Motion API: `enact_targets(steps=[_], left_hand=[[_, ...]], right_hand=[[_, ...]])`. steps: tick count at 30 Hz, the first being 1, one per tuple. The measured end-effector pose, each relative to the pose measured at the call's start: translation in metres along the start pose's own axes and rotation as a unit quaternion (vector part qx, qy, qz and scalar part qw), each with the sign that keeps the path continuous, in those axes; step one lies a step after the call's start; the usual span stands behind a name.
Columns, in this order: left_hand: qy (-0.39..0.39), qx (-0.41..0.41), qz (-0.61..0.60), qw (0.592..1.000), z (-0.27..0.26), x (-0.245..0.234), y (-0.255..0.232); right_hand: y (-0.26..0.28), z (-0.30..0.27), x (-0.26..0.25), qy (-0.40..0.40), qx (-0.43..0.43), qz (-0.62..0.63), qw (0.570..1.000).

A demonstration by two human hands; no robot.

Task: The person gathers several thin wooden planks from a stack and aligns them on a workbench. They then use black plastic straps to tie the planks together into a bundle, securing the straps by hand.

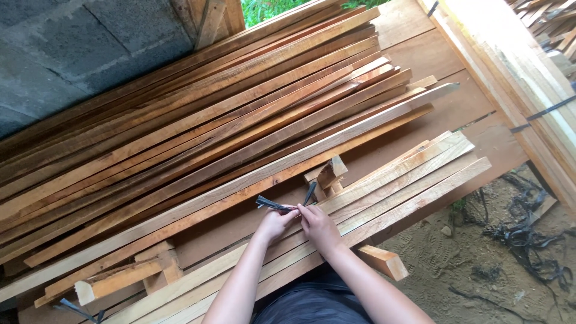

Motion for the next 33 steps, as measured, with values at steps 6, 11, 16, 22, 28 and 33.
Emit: enact_targets(steps=[6, 11, 16, 22, 28, 33], left_hand=[[-0.038, 0.041, 0.049, 0.997, 0.01, 0.006, 0.007], [-0.095, 0.036, 0.047, 0.994, 0.005, 0.008, -0.002], [-0.211, 0.016, 0.08, 0.974, 0.004, -0.002, 0.007], [-0.259, 0.06, 0.124, 0.956, -0.025, -0.005, -0.025], [-0.247, 0.049, 0.145, 0.957, -0.029, -0.006, -0.029], [-0.233, 0.029, 0.155, 0.959, -0.03, -0.007, -0.032]], right_hand=[[-0.008, 0.001, 0.014, 0.046, -0.057, -0.055, 0.996], [-0.012, 0.006, 0.022, 0.088, -0.043, -0.079, 0.992], [-0.004, 0.009, 0.023, 0.093, -0.057, -0.084, 0.99], [-0.021, 0.013, 0.045, 0.188, -0.023, -0.16, 0.969], [-0.019, 0.022, 0.047, 0.346, 0.054, -0.234, 0.907], [-0.039, 0.019, 0.051, 0.417, 0.12, -0.182, 0.883]])
Point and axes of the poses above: each hand's wrist, its own z-axis towards the middle knuckle, its own x-axis out of the palm, y = z × x, the point moved 9 cm from there along z, towards the middle knuckle, and after that the axes turned 14 degrees about -x, right-handed, at the moved point
